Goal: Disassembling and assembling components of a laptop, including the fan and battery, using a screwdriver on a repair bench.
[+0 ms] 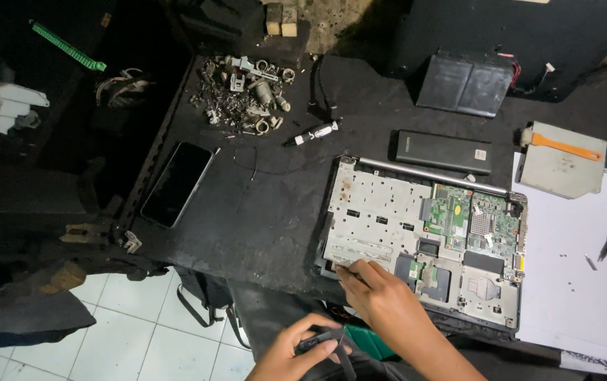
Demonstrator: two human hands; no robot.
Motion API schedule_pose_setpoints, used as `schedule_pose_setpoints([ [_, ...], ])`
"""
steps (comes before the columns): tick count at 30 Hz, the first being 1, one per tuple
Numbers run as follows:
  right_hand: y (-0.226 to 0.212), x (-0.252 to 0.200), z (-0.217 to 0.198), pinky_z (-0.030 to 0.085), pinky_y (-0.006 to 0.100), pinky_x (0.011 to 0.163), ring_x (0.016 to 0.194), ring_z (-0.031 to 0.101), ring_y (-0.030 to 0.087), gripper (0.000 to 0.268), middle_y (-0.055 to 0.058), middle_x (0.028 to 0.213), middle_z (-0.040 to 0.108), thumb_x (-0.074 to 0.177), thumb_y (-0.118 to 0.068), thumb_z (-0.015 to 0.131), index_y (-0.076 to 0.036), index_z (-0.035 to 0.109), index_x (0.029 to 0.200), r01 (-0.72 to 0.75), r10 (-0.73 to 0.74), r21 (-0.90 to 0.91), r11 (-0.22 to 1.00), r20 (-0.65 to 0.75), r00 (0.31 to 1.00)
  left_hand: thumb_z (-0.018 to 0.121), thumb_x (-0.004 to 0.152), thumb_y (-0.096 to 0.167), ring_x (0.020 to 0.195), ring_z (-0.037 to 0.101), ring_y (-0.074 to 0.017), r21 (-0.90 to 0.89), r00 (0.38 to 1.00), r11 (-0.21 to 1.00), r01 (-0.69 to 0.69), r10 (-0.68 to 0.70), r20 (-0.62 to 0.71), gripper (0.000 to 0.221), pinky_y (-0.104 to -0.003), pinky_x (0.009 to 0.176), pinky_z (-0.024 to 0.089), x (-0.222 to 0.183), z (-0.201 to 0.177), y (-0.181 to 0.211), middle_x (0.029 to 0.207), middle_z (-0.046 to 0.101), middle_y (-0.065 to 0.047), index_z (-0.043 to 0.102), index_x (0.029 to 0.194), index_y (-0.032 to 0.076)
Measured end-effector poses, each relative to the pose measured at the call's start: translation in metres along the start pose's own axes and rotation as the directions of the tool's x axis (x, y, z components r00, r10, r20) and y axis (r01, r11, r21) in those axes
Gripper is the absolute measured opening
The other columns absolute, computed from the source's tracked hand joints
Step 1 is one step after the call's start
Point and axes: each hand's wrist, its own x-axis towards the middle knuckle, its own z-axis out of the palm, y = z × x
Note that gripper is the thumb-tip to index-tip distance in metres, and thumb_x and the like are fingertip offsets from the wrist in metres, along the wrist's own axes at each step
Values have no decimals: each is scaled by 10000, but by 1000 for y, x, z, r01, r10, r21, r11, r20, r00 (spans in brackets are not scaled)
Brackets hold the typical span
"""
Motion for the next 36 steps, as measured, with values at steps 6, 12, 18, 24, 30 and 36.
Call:
schedule_pose_setpoints([
  [6,-6,0,-4,595,423,672,932,632,270,496,103,1133,544,919,-107,703,-46,577,1395,2,-4,-72,997,-23,1000,641,954,337,1110,762,-266,-5,1000,1000,-17,17,5,356,-387,1033,628,-1,1,-1,1164,798,-115,685,1228,115],
  [12,-15,-1,-10,568,362,576,961,583,254,503,79,1060,576,872,-52,717,-150,638,1359,-30,-11,-323,946,-126,992,630,990,361,1054,721,-199,126,999,992,-24,28,-34,256,-355,1000,542,-1,-2,-8,1009,728,-49,688,1051,120],
  [18,-20,1,-14,561,389,637,929,623,263,422,68,1085,628,891,-60,699,-174,648,1294,-42,-1,-242,969,-179,984,684,969,266,1002,823,-214,77,990,994,-78,86,-111,184,-302,948,606,-2,2,-16,1061,764,-92,681,997,84],
  [24,-23,-4,-4,548,385,639,897,591,265,475,65,1063,602,849,-20,694,-153,659,1304,-87,42,-301,950,-152,987,725,932,284,978,822,-166,153,969,988,-30,66,-239,205,-250,833,569,-5,8,-11,990,826,-30,794,1011,107],
  [30,-22,-4,-5,521,419,728,923,600,279,462,68,1070,613,895,-24,652,-158,676,1336,-93,51,-261,961,-162,985,748,911,180,925,852,-243,29,958,998,-47,53,-283,219,-308,897,663,-8,9,-15,954,824,-118,813,1063,37],
  [36,-21,-32,-48,356,329,642,736,577,194,335,17,894,637,1020,-158,574,-177,680,1337,-113,206,432,895,-174,963,687,932,145,1037,839,-338,-149,975,977,-153,125,-182,306,-402,988,631,-12,23,-6,1223,809,-195,659,1220,43],
])
